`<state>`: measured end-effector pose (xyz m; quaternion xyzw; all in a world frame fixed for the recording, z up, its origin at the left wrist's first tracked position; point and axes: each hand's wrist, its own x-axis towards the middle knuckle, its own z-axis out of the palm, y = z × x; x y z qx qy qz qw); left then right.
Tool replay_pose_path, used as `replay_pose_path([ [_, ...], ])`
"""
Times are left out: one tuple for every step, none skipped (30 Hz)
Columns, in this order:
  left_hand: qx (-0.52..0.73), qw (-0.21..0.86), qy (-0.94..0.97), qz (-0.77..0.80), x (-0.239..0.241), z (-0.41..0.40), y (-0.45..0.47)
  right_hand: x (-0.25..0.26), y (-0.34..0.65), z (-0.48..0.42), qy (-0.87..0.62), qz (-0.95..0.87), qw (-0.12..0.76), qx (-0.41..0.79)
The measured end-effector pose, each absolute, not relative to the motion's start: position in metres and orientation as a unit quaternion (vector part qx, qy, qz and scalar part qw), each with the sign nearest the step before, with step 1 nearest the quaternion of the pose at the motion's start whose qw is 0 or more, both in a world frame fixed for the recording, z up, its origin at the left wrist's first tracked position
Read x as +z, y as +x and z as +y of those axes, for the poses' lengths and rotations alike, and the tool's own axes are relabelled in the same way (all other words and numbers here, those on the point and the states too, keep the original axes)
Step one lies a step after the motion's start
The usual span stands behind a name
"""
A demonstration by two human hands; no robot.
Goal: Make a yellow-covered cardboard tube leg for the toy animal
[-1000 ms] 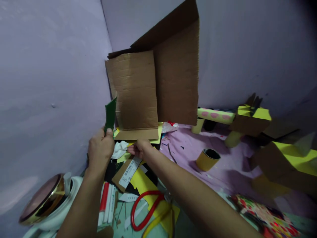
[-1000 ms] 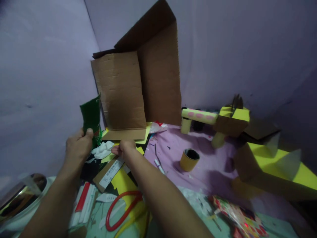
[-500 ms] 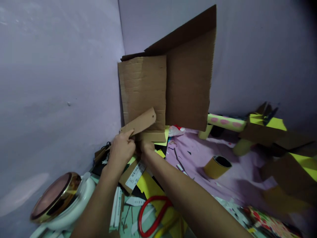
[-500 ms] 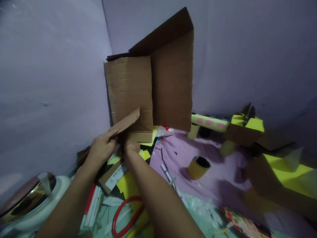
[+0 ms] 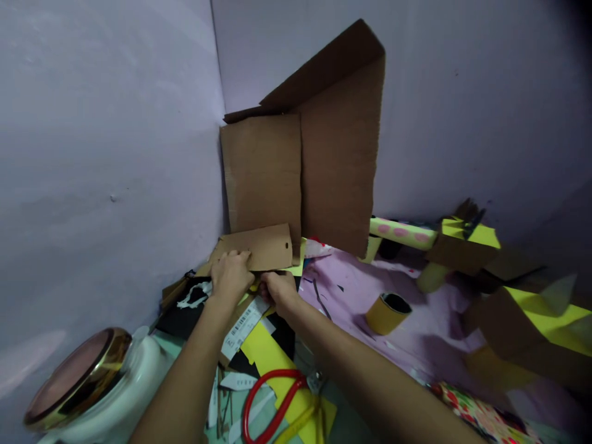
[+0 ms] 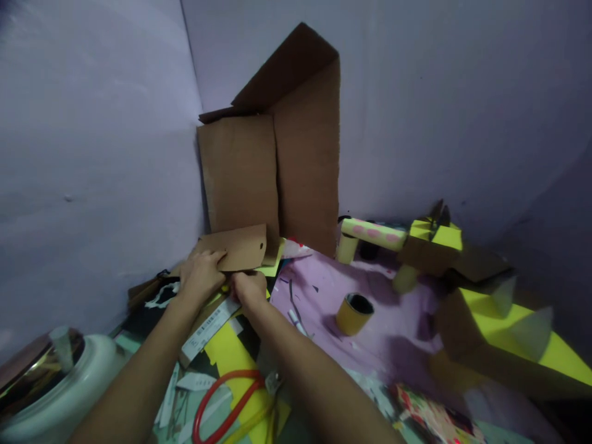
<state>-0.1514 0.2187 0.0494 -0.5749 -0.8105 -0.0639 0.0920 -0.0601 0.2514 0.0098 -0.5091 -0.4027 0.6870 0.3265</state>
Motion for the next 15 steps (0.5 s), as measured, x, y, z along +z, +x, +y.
replay_pose_path([
  [-0.062, 0.091, -0.572, -0.813, 0.049, 0.22, -0.151, 0.013, -0.053, 0.248, -0.511, -0.403, 0.313, 0.692],
  [-0.06, 0.09, -0.569, -0.815, 0.05, 0.22, -0.151, 0.017, -0.045, 0.244, -0.512, -0.403, 0.303, 0.696],
  [-0.059, 0.087, -0.567, -0.817, 0.051, 0.221, -0.152, 0.021, -0.038, 0.241, -0.512, -0.403, 0.296, 0.698],
  [-0.058, 0.084, -0.565, -0.819, 0.053, 0.221, -0.152, 0.024, -0.032, 0.238, -0.513, -0.402, 0.29, 0.701],
  [-0.057, 0.08, -0.564, -0.82, 0.055, 0.222, -0.153, 0.027, -0.026, 0.236, -0.514, -0.399, 0.285, 0.704],
  [-0.056, 0.077, -0.562, -0.821, 0.058, 0.223, -0.155, 0.029, -0.022, 0.234, -0.515, -0.396, 0.28, 0.707],
  [-0.057, 0.074, -0.562, -0.822, 0.062, 0.224, -0.156, 0.031, -0.019, 0.233, -0.516, -0.393, 0.277, 0.709],
  [-0.057, 0.073, -0.561, -0.823, 0.065, 0.225, -0.158, 0.031, -0.017, 0.233, -0.517, -0.388, 0.275, 0.712],
  [-0.058, 0.072, -0.561, -0.823, 0.069, 0.226, -0.16, 0.03, -0.017, 0.233, -0.52, -0.384, 0.276, 0.712],
  [-0.058, 0.072, -0.559, -0.824, 0.073, 0.227, -0.161, 0.029, -0.017, 0.234, -0.525, -0.378, 0.282, 0.709],
  [-0.058, 0.073, -0.557, -0.825, 0.076, 0.227, -0.162, 0.028, -0.017, 0.236, -0.532, -0.372, 0.292, 0.702],
  [-0.058, 0.076, -0.554, -0.827, 0.079, 0.227, -0.162, 0.026, -0.018, 0.237, -0.54, -0.366, 0.306, 0.693],
  [-0.057, 0.081, -0.548, -0.83, 0.08, 0.227, -0.161, 0.025, -0.018, 0.239, -0.548, -0.359, 0.321, 0.684],
  [-0.056, 0.086, -0.542, -0.834, 0.08, 0.226, -0.16, 0.024, -0.018, 0.24, -0.553, -0.353, 0.337, 0.675],
  [-0.053, 0.092, -0.534, -0.839, 0.079, 0.224, -0.157, 0.024, -0.018, 0.242, -0.556, -0.347, 0.349, 0.67],
])
